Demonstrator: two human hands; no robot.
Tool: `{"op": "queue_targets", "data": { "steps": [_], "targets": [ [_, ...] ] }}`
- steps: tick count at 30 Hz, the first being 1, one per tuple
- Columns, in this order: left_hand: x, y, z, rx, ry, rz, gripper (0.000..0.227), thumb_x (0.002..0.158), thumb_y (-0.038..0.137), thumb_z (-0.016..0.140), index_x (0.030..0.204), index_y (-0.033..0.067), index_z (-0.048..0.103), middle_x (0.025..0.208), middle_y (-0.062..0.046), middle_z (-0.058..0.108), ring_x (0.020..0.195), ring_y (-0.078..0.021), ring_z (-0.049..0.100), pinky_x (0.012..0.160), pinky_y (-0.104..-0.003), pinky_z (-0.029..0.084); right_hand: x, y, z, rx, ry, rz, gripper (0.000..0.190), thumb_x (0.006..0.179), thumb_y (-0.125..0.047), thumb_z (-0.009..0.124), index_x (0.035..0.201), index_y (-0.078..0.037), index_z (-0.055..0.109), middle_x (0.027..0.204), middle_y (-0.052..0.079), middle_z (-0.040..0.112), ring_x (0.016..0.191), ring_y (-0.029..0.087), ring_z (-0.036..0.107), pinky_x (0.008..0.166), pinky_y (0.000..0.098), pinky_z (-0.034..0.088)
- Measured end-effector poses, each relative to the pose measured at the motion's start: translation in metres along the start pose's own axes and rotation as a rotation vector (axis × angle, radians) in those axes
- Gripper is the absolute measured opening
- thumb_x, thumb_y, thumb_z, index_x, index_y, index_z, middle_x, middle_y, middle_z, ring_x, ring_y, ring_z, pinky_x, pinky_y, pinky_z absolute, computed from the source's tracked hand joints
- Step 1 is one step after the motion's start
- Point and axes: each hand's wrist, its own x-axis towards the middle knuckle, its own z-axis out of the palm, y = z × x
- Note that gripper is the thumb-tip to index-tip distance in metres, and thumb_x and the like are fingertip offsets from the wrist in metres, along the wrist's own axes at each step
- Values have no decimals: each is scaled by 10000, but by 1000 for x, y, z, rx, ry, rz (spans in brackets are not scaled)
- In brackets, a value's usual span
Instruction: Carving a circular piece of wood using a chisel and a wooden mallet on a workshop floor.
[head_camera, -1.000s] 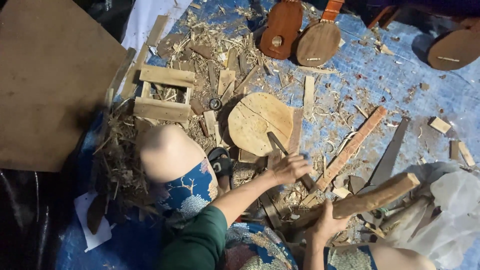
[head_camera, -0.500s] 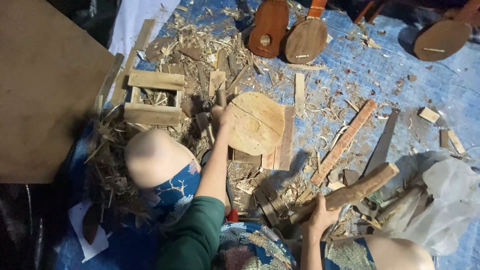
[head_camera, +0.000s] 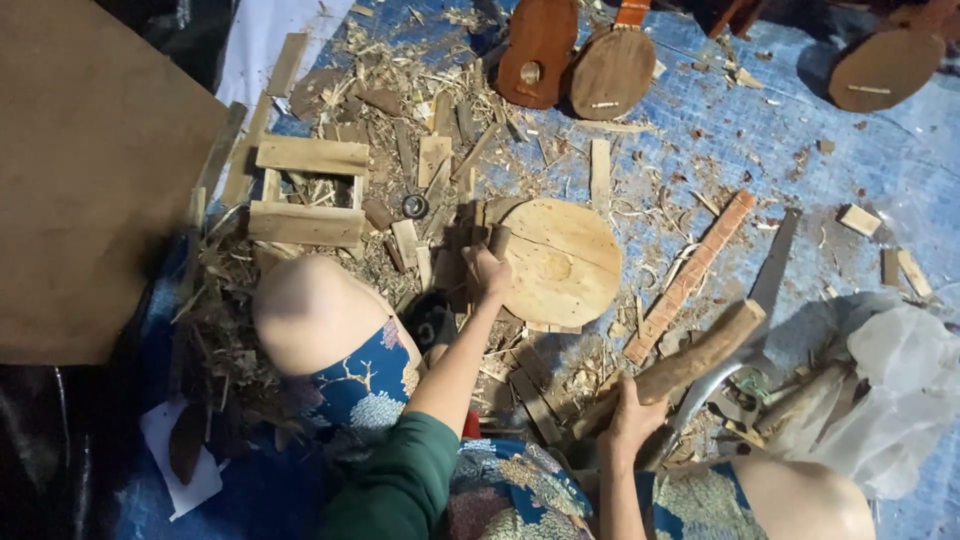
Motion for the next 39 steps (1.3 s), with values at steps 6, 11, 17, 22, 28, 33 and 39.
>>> {"op": "queue_targets", "data": {
  "steps": [6, 11, 17, 22, 28, 33, 39],
  "targets": [
    [12, 35, -15, -73, 57, 149, 224, 830, 78, 731, 1051, 96, 695, 972, -79, 666, 810, -260, 680, 716, -416, 554, -3, -1, 1, -42, -5, 15, 400, 876, -166, 739, 1154, -28, 487, 813, 77, 593, 582, 190, 580, 509, 313, 507],
    [4, 56, 14, -37, -79, 353, 150, 812, 149, 778, 881, 66, 674, 823, -36, 655, 645, -187, 633, 623, -380, 543, -1, 9, 3, 29, -43, 33, 411, 874, -154, 717, 1164, -24, 455, 821, 84, 583, 573, 184, 559, 496, 312, 490],
    [6, 6, 89, -9, -245, 421, 562, 684, 104, 858, 1183, 4, 621, 1204, -237, 606, 1154, -395, 569, 990, -494, 480, -7, 2, 6, -92, -63, 29, 528, 831, -145, 684, 1296, 21, 497, 980, 148, 579, 765, 245, 577, 659, 380, 510],
    [-3, 21, 72, 30, -282, 271, 668, 639, 102, 925, 1230, 59, 616, 1292, -184, 598, 1212, -369, 595, 1075, -633, 423, -6, 5, 4, 22, -76, 76, 437, 854, -98, 679, 1219, -6, 457, 804, 105, 565, 530, 209, 546, 471, 342, 486],
    [5, 10, 81, -7, -179, 354, 424, 743, 35, 786, 1143, -10, 652, 1127, -214, 635, 1049, -401, 620, 933, -494, 523, -1, 14, 4, -18, -78, 52, 451, 848, -105, 683, 1243, -6, 490, 886, 119, 580, 643, 217, 573, 563, 351, 506],
    [-7, 28, 48, -206, -201, 460, 83, 744, -50, 692, 826, -36, 692, 781, -171, 726, 665, -301, 698, 602, -394, 575, -9, 3, 8, -22, -94, 118, 440, 856, -108, 671, 1241, -2, 485, 817, 121, 575, 594, 218, 561, 530, 349, 479],
    [9, 20, 44, -70, -266, 355, 155, 759, 100, 713, 872, -1, 743, 735, -180, 725, 622, -372, 676, 593, -441, 536, -9, 7, 4, -54, -83, 74, 480, 838, -127, 685, 1262, 10, 506, 845, 125, 593, 622, 216, 566, 558, 347, 487]
  ]
}}
